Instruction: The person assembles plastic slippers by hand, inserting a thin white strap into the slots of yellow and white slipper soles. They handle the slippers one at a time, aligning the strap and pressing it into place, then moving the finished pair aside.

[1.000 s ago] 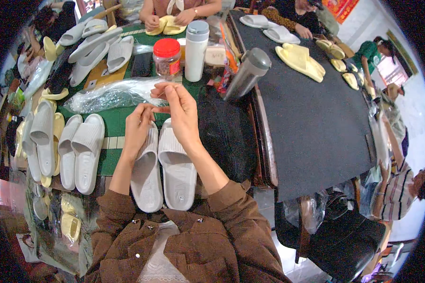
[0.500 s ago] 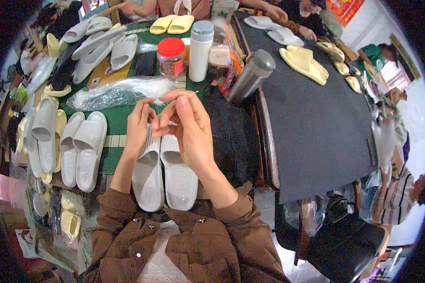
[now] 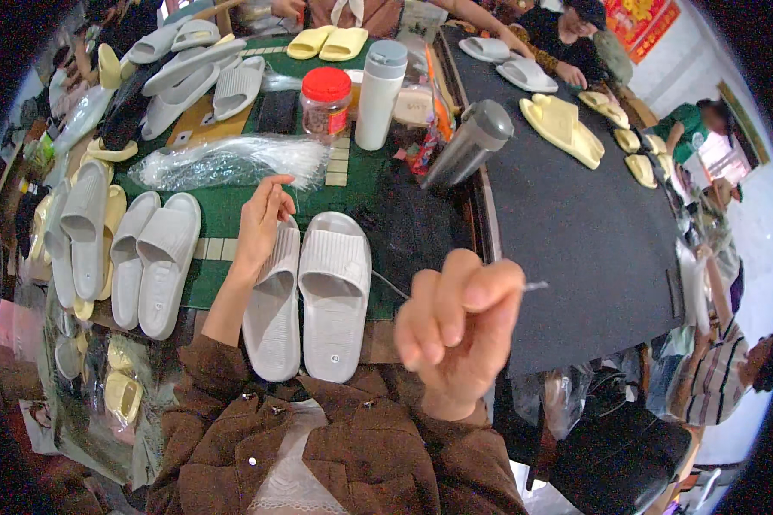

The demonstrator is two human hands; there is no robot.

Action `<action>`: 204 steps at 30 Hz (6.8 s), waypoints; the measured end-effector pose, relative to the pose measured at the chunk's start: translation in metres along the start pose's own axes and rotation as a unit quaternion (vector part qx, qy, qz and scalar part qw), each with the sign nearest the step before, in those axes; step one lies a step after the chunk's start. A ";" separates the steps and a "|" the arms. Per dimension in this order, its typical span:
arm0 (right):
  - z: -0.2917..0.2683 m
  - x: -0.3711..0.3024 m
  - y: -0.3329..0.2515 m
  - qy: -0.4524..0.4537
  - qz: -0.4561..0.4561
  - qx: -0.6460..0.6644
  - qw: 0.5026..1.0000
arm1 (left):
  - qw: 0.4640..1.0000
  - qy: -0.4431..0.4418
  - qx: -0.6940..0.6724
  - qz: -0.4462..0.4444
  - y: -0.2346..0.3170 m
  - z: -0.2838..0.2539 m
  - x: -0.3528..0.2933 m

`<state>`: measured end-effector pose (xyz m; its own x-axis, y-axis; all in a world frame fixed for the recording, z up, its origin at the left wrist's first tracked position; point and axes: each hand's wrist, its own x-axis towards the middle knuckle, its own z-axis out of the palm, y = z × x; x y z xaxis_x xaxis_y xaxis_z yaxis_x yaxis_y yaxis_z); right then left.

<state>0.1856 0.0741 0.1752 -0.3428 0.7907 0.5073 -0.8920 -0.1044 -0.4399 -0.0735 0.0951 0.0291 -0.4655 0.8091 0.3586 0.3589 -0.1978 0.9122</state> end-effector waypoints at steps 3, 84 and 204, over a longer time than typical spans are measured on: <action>-0.008 -0.006 -0.020 -0.024 -0.010 -0.015 1.000 | 1.000 -0.001 0.004 -0.003 0.002 0.000 0.000; -0.120 -0.015 -0.275 0.004 0.388 -0.607 0.693 | 0.994 -0.057 0.091 -0.001 0.004 0.005 -0.003; -0.159 0.002 -0.142 0.018 0.115 -0.899 0.423 | 0.781 0.318 0.525 0.120 0.075 -0.208 -0.088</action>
<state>0.3587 0.1862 0.1205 -0.3256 0.8965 0.3004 0.8400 0.4201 -0.3432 -0.1734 -0.1061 0.1075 -0.4705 0.3144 0.8245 0.8073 0.5306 0.2584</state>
